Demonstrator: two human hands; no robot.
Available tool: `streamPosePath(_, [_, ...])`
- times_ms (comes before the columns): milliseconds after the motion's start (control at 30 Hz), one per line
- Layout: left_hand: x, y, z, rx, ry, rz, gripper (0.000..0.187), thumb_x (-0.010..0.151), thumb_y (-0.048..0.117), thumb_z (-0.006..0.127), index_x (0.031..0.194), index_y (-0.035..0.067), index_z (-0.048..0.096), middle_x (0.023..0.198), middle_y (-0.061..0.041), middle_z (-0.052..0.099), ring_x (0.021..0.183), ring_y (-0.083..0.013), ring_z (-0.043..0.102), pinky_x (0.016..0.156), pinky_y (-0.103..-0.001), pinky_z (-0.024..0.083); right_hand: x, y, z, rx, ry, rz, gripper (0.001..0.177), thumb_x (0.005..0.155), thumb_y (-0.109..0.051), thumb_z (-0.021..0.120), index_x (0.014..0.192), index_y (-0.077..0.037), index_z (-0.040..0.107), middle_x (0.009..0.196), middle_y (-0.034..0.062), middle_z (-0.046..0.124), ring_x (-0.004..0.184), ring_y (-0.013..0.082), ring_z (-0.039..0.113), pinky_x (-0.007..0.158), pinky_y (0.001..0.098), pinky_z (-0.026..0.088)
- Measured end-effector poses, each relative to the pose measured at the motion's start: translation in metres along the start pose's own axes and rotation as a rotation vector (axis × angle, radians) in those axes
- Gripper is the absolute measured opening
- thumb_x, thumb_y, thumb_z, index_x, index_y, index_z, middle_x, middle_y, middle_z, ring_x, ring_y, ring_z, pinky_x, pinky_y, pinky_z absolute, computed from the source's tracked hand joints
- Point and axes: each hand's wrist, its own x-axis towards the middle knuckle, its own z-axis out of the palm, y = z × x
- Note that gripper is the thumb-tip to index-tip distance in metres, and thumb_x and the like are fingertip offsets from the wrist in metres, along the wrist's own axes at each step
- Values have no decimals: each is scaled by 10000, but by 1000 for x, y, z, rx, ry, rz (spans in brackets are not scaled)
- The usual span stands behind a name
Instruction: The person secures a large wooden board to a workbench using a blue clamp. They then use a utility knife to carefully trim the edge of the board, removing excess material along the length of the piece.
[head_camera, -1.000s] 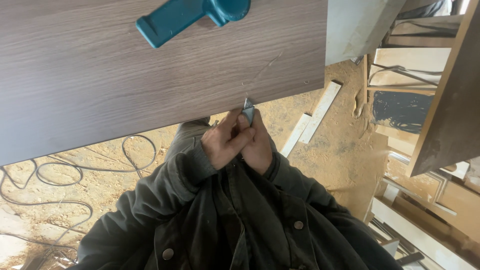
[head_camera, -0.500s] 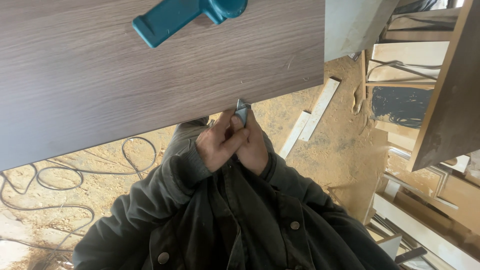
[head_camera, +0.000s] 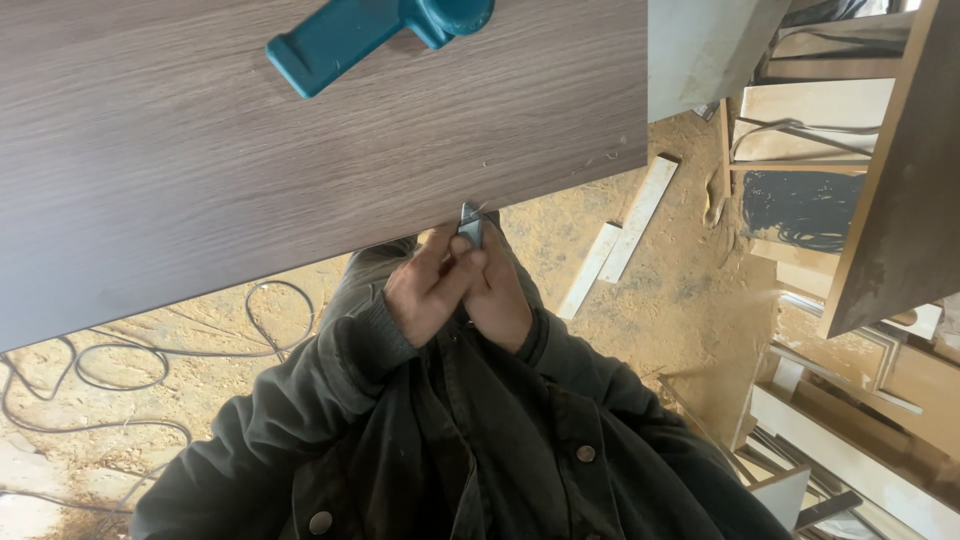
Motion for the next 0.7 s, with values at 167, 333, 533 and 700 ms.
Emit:
streamPosePath(167, [17, -50, 19, -411, 53, 129, 471, 1075, 311, 571, 1443, 18, 532, 1174, -93, 720, 1089, -157, 686, 951, -295, 540, -11, -11, -13, -95, -61, -33, 289, 1118, -239, 422, 1294, -24, 501, 1108, 135, 652, 1004, 224, 651, 873, 353, 533])
streamPosePath(333, [24, -60, 24, -404, -94, -5, 349, 1076, 254, 656, 1297, -16, 667, 1013, -101, 632, 931, -154, 544, 846, -309, 480, -28, -25, -30, -178, -86, -65, 300, 1115, -224, 451, 1305, -10, 542, 1166, 168, 675, 1061, 251, 675, 906, 372, 530])
streamPosePath(533, [22, -46, 27, -508, -237, 100, 320, 1047, 240, 616, 1282, 31, 672, 1058, -10, 685, 1009, -85, 635, 919, -280, 542, -27, 19, -73, -144, -77, -23, 350, 1136, -239, 445, 1088, -2, 698, 932, 120, 720, 846, 186, 672, 771, 307, 559])
streamPosePath(700, [8, -37, 24, -382, -345, 174, 276, 1012, 232, 638, 1214, 50, 681, 970, 15, 673, 849, -73, 620, 787, -265, 554, 20, 71, -77, -79, 126, -226, 173, 1049, -128, 582, 1001, -3, 691, 825, 69, 702, 673, 117, 657, 591, 253, 557])
